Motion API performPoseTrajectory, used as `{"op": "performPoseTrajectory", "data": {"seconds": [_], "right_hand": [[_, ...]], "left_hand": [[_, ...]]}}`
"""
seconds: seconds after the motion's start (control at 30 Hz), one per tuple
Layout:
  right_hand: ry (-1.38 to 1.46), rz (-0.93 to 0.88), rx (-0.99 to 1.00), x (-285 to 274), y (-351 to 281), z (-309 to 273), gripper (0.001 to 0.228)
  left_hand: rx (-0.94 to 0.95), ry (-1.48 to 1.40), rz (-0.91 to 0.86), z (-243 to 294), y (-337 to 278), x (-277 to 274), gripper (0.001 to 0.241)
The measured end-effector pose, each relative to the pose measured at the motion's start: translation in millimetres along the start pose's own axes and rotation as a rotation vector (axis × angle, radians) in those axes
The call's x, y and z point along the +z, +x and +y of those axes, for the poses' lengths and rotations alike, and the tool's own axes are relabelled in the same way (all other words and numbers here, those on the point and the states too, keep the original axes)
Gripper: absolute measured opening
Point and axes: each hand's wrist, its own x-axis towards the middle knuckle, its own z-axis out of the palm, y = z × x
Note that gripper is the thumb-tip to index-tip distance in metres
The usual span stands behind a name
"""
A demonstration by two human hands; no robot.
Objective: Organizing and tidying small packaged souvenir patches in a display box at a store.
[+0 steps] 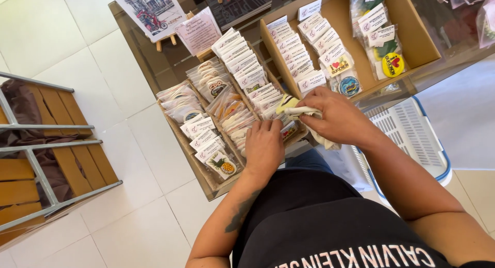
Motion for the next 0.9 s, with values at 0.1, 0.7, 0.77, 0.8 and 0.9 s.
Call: {"op": "performPoseTrajectory", "data": {"seconds": [0.1, 0.7, 0.77, 0.8, 0.9], "right_hand": [[0.245, 0.044, 0.063, -7, 2, -19, 0.024], [-0.079, 0.291, -0.216, 20, 5, -32, 0.041], [-0.002, 0.236, -0.210, 21, 6, -49, 0.043], [0.077, 0.186, -0.199, 22, 5, -56, 0.044], [-0.046, 0.164, -0.405, 45, 2, -57, 0.043]], "left_hand": [[0.021, -0.092, 0.079, -6, 2, -7, 0.021], [-0.654, -1.694, 0.359, -33, 12, -45, 0.042], [-0.633, -1.681, 0.346, -33, 14, -44, 0.042], [-0.610, -1.666, 0.325, -33, 15, -44, 0.041], [-0.621, -1.644, 0.252, -34, 11, -34, 0.043]]}}
